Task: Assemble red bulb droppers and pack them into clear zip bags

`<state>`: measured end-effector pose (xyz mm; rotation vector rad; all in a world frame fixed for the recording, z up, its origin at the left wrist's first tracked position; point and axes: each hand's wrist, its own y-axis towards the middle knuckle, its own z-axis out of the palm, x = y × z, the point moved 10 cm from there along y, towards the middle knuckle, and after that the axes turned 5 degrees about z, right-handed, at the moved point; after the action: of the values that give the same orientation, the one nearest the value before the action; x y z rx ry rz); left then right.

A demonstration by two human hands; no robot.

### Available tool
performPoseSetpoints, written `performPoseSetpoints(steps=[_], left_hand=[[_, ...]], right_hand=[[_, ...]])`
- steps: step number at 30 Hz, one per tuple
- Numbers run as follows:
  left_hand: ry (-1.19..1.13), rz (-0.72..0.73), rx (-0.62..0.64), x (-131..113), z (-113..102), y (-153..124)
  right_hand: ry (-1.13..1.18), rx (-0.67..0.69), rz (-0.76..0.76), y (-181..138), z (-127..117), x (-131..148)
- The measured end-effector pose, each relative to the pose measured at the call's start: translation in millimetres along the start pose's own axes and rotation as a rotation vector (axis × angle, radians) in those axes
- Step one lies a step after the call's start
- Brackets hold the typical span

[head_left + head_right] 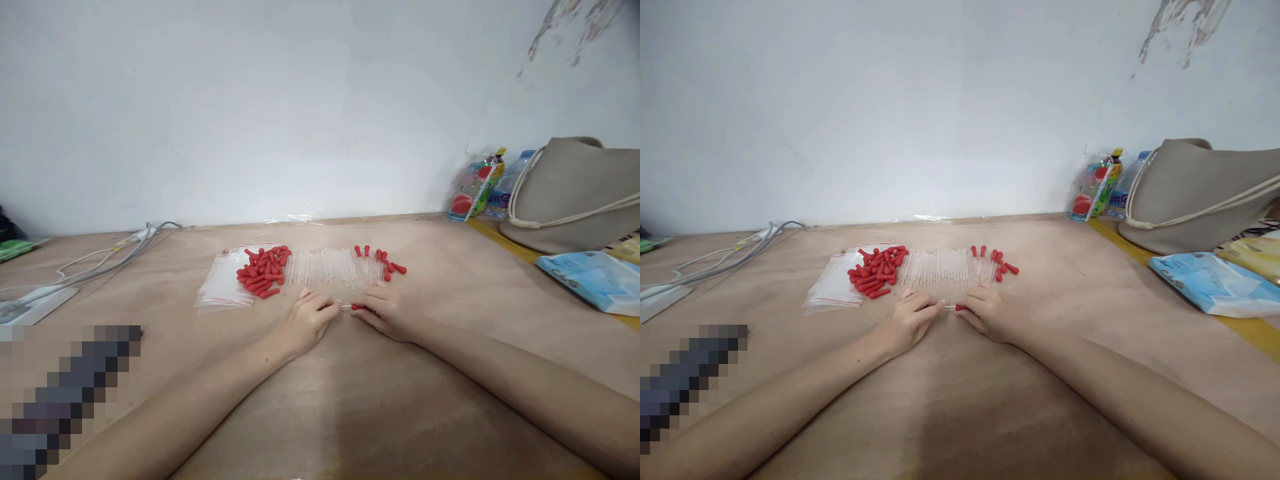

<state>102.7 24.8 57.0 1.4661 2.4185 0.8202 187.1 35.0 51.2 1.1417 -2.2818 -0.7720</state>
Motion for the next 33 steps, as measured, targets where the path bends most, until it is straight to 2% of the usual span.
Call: performPoseSetpoints(steps=[3,8,10,13,21,28,33], left_hand=[[0.02,-0.019,-0.004,2.1,-1.4,1.1],[-0.108,-0.18,-0.068,26.1,-5.8,-1.0],[-0.124,-0.203,-0.065,31.5,-5.4,-1.6],[-0.113,-0.187,-0.046,31.2,-4.1,-1.4],[-0.112,-0.091,-0.124,19.1,-9.4,-2.8],[-0.112,-0.065,-0.143,14.6,-9.9,-2.1],[-0.137,-0.093,-0.126,17.8,-7.3,-1.3]], right_hand=[[-0.044,0.015,-0.006,1.9,3.1,-0.2],[-0.103,-0.016,0.047,6.2,-5.5,-6.2],[-0.11,-0.04,0.084,7.1,-10.3,-10.2],[-0.072,-0.049,0.1,8.1,-12.2,-11.5],[0.077,-0.026,0.049,8.1,-6.7,-0.3],[0.075,-0.015,0.017,9.4,-3.1,4.3],[0.146,0.007,0.059,11.3,-2.8,-4.2]])
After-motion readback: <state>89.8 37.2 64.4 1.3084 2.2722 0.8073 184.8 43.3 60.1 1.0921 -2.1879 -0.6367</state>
